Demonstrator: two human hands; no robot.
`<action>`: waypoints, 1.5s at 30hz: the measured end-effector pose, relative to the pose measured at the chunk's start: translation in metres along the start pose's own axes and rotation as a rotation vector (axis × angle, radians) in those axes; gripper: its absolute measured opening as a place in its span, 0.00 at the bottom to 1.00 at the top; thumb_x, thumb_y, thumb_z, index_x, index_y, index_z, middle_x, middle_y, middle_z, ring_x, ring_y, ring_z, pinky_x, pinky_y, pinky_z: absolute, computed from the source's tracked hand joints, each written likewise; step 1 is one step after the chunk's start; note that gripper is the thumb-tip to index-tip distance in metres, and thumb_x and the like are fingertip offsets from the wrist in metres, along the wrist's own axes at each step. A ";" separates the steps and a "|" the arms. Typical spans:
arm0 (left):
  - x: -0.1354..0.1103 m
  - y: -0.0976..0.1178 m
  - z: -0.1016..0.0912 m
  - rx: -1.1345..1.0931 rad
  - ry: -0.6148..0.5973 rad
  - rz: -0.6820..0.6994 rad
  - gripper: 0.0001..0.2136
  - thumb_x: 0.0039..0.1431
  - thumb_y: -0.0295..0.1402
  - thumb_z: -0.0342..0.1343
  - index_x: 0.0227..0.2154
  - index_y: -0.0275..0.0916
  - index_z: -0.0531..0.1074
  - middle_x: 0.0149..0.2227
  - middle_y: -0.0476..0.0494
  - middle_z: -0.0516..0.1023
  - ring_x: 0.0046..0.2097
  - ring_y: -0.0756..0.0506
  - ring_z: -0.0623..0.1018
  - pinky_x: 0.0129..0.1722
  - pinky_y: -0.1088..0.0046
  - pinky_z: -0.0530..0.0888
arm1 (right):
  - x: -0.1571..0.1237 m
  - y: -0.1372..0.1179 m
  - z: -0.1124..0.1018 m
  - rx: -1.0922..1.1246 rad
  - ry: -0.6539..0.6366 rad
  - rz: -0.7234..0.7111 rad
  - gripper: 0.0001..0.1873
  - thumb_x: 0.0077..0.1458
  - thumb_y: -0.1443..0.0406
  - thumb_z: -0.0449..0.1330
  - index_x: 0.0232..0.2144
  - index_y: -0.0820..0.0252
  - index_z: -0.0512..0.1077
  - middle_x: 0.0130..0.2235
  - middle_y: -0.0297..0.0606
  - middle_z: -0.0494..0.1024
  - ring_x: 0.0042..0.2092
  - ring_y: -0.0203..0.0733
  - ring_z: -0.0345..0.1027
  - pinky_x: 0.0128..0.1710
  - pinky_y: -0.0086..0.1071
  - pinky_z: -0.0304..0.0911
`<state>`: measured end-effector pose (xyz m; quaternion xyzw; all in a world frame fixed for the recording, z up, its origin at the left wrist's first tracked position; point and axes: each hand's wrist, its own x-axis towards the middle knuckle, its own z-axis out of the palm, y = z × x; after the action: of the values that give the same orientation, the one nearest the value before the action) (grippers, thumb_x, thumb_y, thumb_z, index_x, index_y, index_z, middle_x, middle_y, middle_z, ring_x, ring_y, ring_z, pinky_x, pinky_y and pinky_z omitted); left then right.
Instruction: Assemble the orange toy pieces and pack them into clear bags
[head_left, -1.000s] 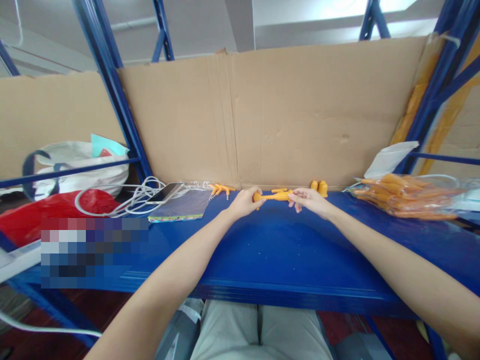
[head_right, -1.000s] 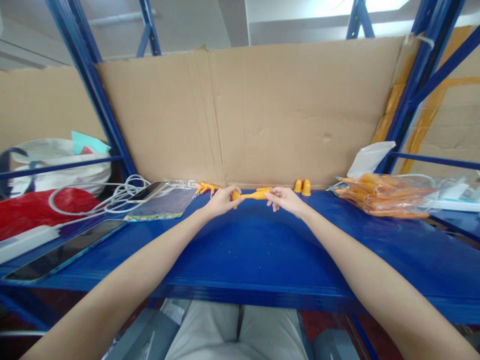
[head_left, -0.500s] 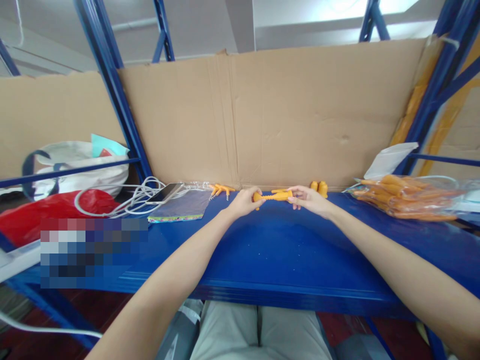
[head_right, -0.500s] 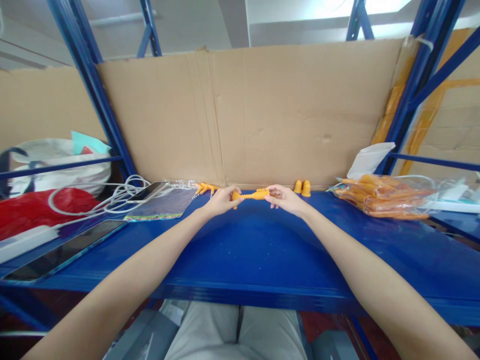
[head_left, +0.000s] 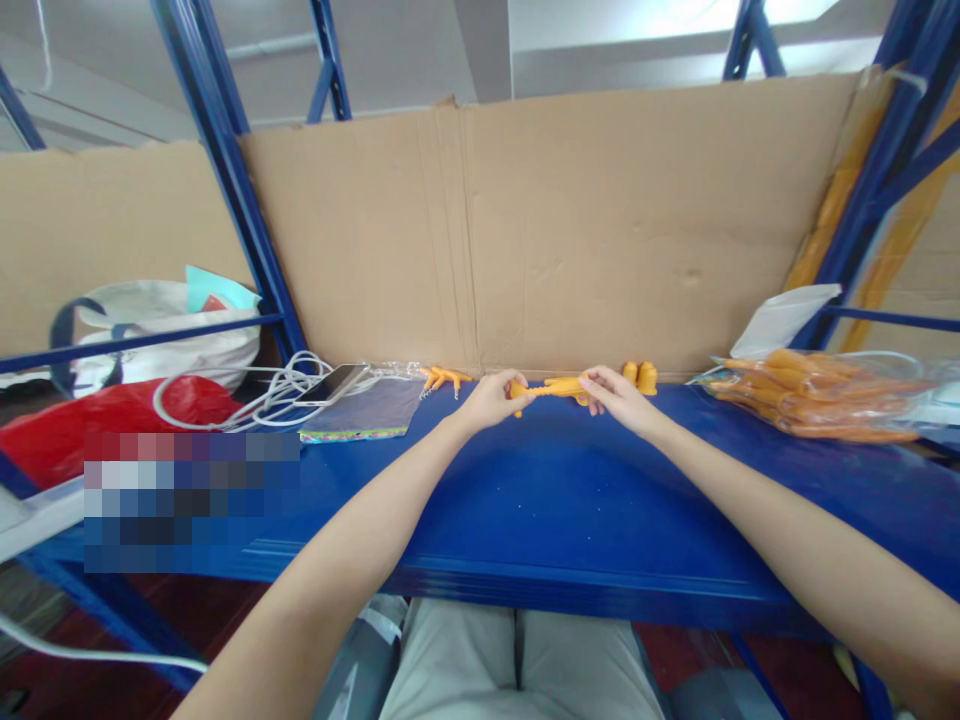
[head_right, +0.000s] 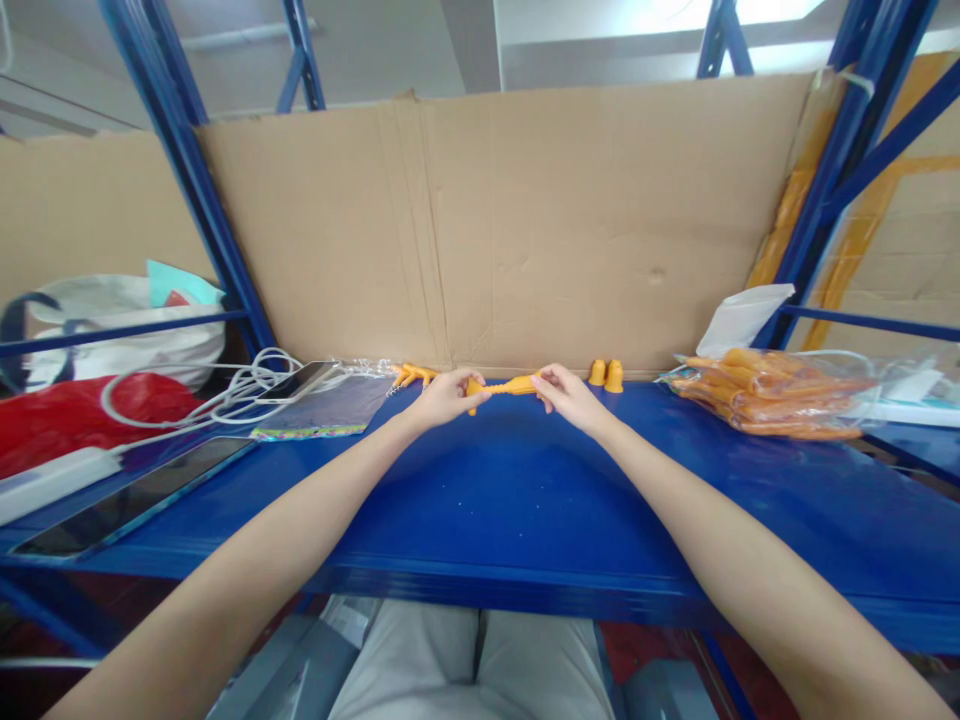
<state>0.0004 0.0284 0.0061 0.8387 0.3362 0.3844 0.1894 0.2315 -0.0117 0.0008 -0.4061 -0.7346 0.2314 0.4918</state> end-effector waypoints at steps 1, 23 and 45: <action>0.001 0.001 0.000 -0.030 -0.004 -0.007 0.08 0.52 0.34 0.59 0.32 0.36 0.68 0.19 0.53 0.72 0.22 0.52 0.71 0.23 0.80 0.63 | 0.000 -0.001 0.002 -0.022 0.049 -0.054 0.22 0.51 0.45 0.55 0.31 0.57 0.63 0.26 0.32 0.70 0.23 0.33 0.62 0.22 0.29 0.58; -0.004 0.016 0.008 0.114 0.033 0.106 0.09 0.51 0.33 0.60 0.33 0.37 0.69 0.20 0.55 0.70 0.22 0.53 0.70 0.23 0.79 0.62 | 0.003 -0.010 0.017 -0.460 0.331 0.045 0.18 0.53 0.60 0.46 0.13 0.55 0.57 0.14 0.35 0.61 0.21 0.38 0.57 0.21 0.31 0.50; -0.002 0.009 0.015 -0.090 0.008 0.034 0.09 0.51 0.33 0.60 0.33 0.35 0.68 0.20 0.54 0.70 0.20 0.55 0.70 0.20 0.82 0.62 | -0.002 -0.007 0.012 -0.528 0.299 -0.069 0.20 0.56 0.58 0.45 0.14 0.55 0.53 0.14 0.33 0.56 0.20 0.37 0.52 0.23 0.31 0.47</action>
<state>0.0146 0.0196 0.0013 0.8334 0.3050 0.4055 0.2190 0.2182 -0.0165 0.0007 -0.5241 -0.7023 -0.0466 0.4795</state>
